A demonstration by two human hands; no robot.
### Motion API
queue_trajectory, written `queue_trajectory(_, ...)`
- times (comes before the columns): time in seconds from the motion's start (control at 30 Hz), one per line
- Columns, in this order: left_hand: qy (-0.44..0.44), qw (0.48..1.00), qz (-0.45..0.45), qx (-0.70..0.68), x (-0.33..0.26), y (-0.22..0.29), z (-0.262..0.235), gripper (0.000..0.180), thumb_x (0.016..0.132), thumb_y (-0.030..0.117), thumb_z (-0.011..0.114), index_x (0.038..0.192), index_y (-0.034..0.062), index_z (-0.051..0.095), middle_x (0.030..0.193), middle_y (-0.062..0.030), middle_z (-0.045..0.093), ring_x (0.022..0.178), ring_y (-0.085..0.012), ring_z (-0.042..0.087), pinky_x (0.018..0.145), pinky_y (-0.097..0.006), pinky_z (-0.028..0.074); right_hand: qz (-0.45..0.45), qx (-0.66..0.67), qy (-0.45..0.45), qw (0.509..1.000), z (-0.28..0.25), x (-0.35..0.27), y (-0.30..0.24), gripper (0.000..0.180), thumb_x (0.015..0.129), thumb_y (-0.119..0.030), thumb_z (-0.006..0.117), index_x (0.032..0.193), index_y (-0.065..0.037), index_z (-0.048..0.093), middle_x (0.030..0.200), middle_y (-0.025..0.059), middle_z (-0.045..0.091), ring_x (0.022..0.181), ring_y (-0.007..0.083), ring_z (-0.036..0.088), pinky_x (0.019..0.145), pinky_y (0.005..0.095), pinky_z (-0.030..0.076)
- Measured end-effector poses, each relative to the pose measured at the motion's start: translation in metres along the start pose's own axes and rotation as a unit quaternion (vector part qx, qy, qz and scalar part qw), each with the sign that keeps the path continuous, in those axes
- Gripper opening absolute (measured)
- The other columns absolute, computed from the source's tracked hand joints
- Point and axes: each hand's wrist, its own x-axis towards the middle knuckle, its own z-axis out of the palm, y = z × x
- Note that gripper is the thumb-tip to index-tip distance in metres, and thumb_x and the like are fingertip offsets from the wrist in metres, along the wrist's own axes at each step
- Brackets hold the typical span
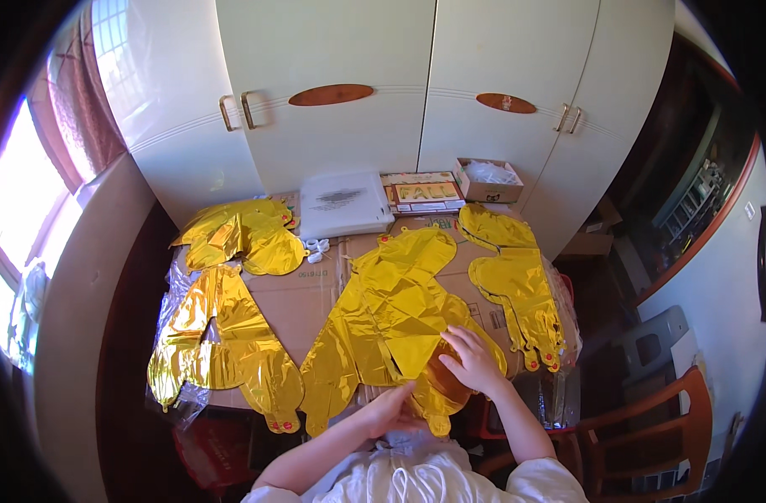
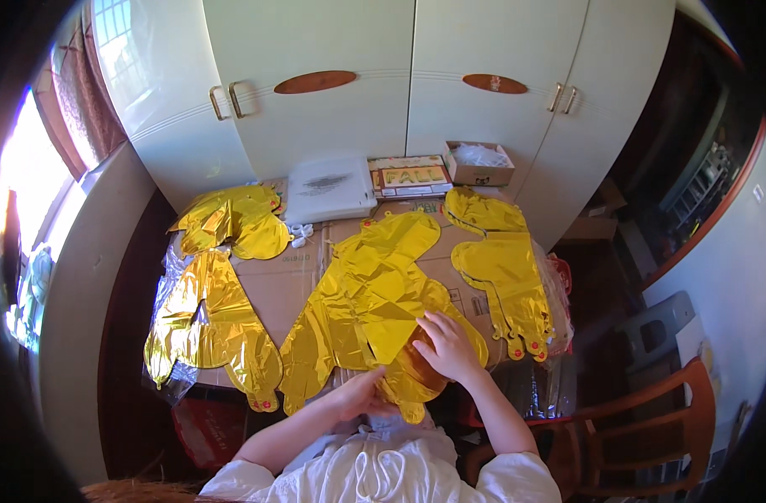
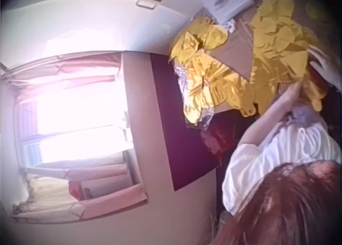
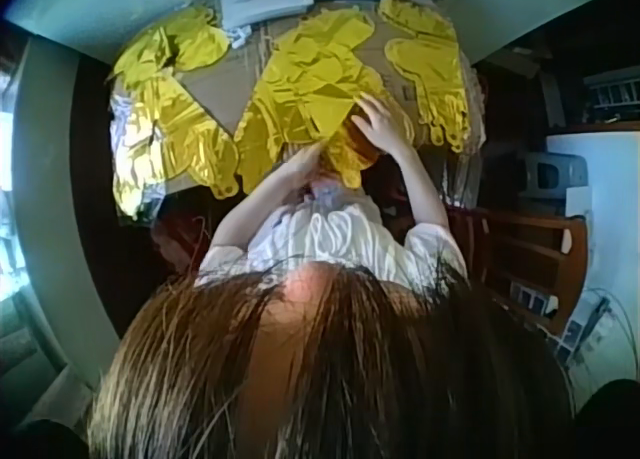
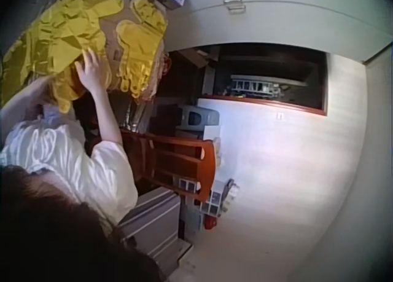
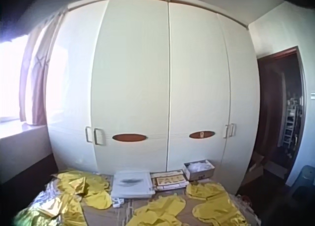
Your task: Folding gold-colored foil balloons into small rectangles on a workspace.
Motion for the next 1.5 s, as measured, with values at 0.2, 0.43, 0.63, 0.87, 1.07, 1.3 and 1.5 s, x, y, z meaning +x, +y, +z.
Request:
queue_trajectory(0.2,0.236,0.698,0.174,0.653,-0.034,0.087,-0.037,0.036,0.087,0.041,0.057,0.098,0.0094,0.069,0.085,-0.017,0.069,0.083,-0.0319,0.067,0.072,-0.043,0.054,-0.001,-0.054,0.009,0.999,0.001,-0.006,-0.014,0.051,0.084,-0.037,0.065,0.122,-0.004,0.056,0.13,0.0182,0.051,0.121,0.0387,0.046,0.102,0.0481,0.036)
queue_trajectory(0.43,0.453,0.575,0.341,0.589,0.061,0.203,-0.132,0.037,0.078,0.04,0.066,0.096,0.0077,0.068,0.102,-0.0177,0.064,0.094,-0.0321,0.063,0.084,-0.041,0.05,0.006,-0.11,-0.056,0.992,0.021,-0.017,-0.109,0.069,0.078,-0.046,0.068,0.128,-0.003,0.05,0.135,0.0191,0.045,0.125,0.0393,0.04,0.099,0.0586,0.033)
queue_trajectory(0.63,0.397,0.674,0.31,0.541,0.096,0.241,-0.155,0.042,0.071,0.042,0.073,0.088,0.0042,0.069,0.089,-0.0145,0.068,0.082,-0.0278,0.066,0.075,-0.036,0.051,0.053,-0.116,-0.061,0.99,0.049,-0.022,-0.114,0.067,0.081,-0.041,0.064,0.132,-0.001,0.045,0.138,0.0204,0.041,0.129,0.041,0.036,0.1,0.0653,0.028)
queue_trajectory(0.87,0.377,0.731,0.312,0.476,0.106,0.25,-0.171,0.031,0.073,0.034,0.073,0.083,0.0048,0.071,0.078,-0.0127,0.069,0.075,-0.0267,0.066,0.07,-0.037,0.051,0.046,-0.106,-0.034,0.993,0.056,-0.02,-0.111,0.056,0.081,-0.025,0.059,0.129,0.001,0.048,0.135,0.0208,0.046,0.126,0.0398,0.041,0.102,0.0618,0.03)
queue_trajectory(1.07,0.382,0.731,0.297,0.481,0.104,0.25,-0.169,0.03,0.075,0.033,0.07,0.086,0.0055,0.072,0.08,-0.0134,0.07,0.077,-0.0274,0.067,0.071,-0.038,0.051,0.033,-0.09,-0.039,0.995,0.06,-0.016,-0.11,0.054,0.08,-0.02,0.055,0.129,0.002,0.048,0.136,0.0206,0.046,0.128,0.0365,0.041,0.105,0.0572,0.03)
queue_trajectory(1.3,0.394,0.714,0.308,0.49,0.098,0.249,-0.166,0.035,0.076,0.036,0.068,0.086,0.0029,0.072,0.081,-0.0156,0.07,0.079,-0.0286,0.067,0.073,-0.038,0.051,0.011,-0.051,-0.07,0.996,0.067,-0.008,-0.107,0.056,0.08,-0.015,0.054,0.133,0.0,0.043,0.139,0.0177,0.045,0.132,0.0347,0.039,0.107,0.0568,0.028)
queue_trajectory(1.5,0.364,0.722,0.269,0.523,0.085,0.25,-0.138,0.044,0.072,0.045,0.071,0.083,0.0019,0.071,0.081,-0.016,0.069,0.078,-0.0298,0.067,0.073,-0.039,0.051,-0.009,-0.049,-0.094,0.994,0.069,-0.005,-0.097,0.057,0.08,-0.013,0.055,0.134,-0.003,0.043,0.14,0.016,0.043,0.133,0.0358,0.037,0.107,0.0575,0.027)
